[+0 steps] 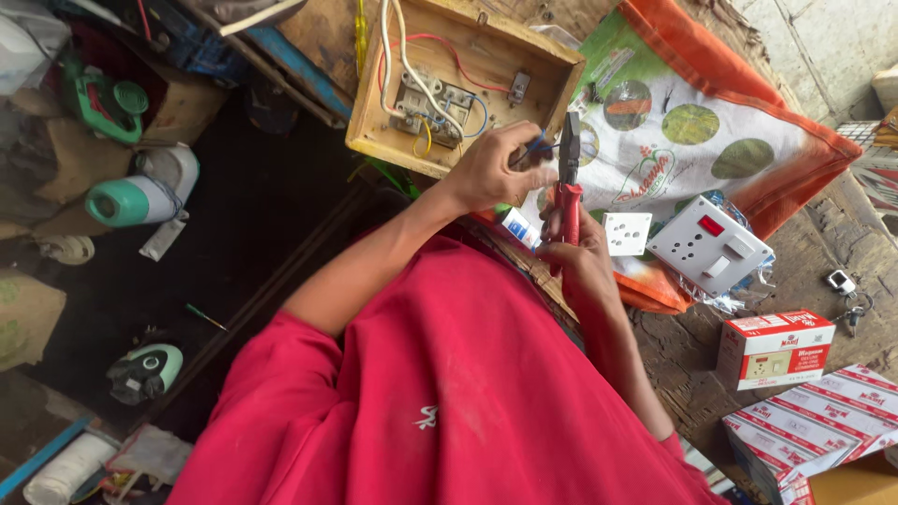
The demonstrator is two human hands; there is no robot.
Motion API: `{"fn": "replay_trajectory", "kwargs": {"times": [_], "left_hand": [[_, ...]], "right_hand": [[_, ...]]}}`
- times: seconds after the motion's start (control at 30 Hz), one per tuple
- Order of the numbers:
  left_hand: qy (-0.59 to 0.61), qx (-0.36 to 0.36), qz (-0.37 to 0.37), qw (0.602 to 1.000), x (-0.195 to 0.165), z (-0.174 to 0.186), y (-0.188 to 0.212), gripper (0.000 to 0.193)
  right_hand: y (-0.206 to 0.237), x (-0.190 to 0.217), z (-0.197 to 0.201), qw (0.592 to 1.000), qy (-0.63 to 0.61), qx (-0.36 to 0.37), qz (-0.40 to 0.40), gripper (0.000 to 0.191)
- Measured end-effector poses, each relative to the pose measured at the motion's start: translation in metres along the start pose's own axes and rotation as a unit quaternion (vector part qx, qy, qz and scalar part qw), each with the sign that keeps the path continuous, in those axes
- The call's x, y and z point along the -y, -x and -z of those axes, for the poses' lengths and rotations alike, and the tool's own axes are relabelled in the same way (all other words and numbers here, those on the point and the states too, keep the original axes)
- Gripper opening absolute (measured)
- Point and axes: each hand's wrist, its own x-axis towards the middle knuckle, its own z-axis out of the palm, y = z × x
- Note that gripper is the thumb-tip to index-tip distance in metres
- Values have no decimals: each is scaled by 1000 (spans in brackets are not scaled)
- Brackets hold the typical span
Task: The person sits on the floor at a low workbench and repairs a wooden switchboard box containing electrical sockets and wiring. They use a screwdriver to loosen and tighten screws on socket plates, reposition wires inside the box, and handle pliers while adjusting the board components.
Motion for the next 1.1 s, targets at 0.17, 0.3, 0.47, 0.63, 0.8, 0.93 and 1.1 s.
{"fn": "replay_trajectory", "kwargs": {"times": [0.17,0.3,0.47,0.63,0.8,0.93,1.1], "left_hand": [[29,-106,-23,994,1,-12,3,17],[-9,-164,-33,986,2,-21,8,12],[-87,-197,-36,976,-6,-27,14,11],[-70,-193,6,979,-8,-27,14,10],[-52,-202,19,978,-4,-29,14,13],[-46,-201,24,978,-1,-30,14,15],[4,-208,43,977,0,-31,14,18]], "right_hand": [[-2,3,8,992,128,-4,-7,42],[-2,10,6,994,89,66,22,42],[2,12,4,994,11,112,6,34],[4,7,2,995,40,89,23,36],[2,6,2,993,78,85,29,37],[0,1,1,990,99,86,50,36],[-3,-6,2,989,106,85,58,48]]}}
